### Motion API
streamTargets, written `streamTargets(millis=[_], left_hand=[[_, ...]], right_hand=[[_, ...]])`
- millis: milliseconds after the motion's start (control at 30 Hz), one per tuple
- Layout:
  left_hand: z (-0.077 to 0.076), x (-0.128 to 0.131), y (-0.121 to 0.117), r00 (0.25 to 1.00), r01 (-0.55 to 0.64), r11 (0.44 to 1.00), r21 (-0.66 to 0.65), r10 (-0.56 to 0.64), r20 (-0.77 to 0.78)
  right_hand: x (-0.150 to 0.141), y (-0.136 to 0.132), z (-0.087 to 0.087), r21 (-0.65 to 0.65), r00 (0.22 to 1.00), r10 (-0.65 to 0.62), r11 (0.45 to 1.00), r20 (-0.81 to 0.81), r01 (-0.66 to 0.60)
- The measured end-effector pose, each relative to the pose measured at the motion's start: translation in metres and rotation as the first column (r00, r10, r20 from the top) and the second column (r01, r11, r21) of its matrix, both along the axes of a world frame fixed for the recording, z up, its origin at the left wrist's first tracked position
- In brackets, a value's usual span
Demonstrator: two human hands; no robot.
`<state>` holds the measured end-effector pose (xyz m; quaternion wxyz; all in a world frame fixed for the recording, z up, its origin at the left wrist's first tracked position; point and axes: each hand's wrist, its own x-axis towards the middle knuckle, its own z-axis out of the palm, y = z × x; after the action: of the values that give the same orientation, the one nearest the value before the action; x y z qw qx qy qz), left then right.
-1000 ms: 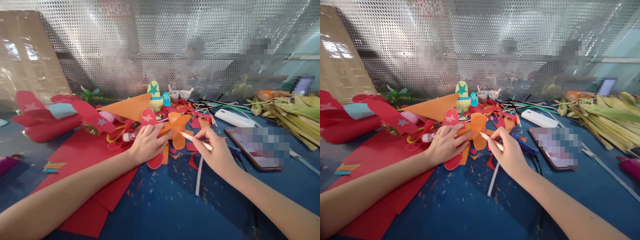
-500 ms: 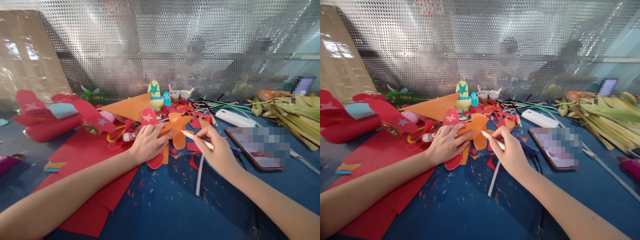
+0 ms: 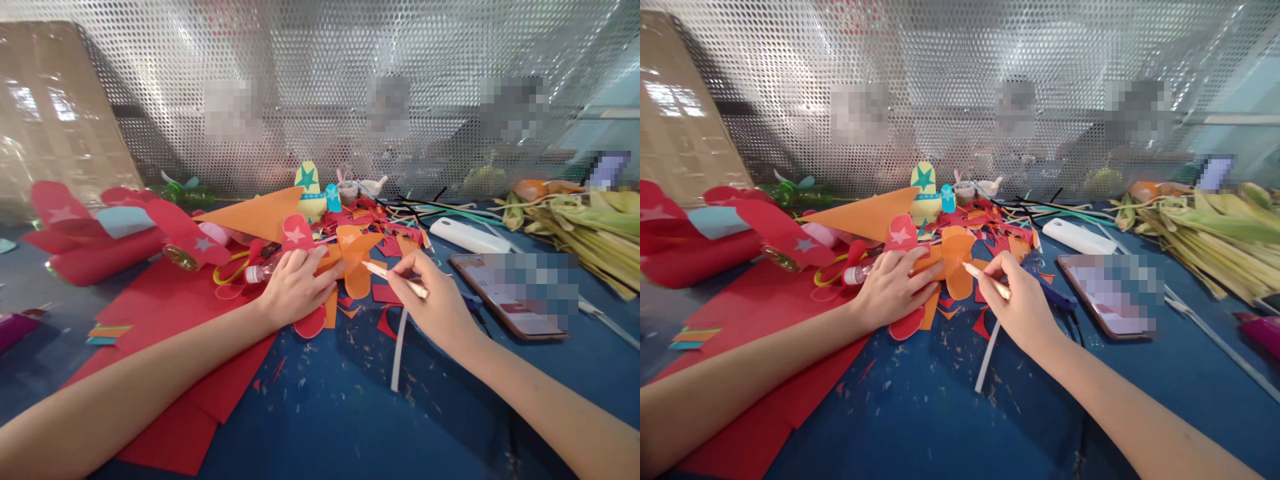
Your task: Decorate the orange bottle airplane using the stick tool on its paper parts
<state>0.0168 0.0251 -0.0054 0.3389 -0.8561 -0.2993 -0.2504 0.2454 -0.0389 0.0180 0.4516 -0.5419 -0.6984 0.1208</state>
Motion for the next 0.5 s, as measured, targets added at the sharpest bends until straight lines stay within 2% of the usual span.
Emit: streamTargets(millis=[500], left_hand=[[0.0012,0.0002,-0.0003,1.000,-0.005,1.000,0.005,0.005,-0.009]], right_hand=[[0.0002,0.0003,-0.0016,0.006,0.999,0.050,0.999,0.009,-0.050]])
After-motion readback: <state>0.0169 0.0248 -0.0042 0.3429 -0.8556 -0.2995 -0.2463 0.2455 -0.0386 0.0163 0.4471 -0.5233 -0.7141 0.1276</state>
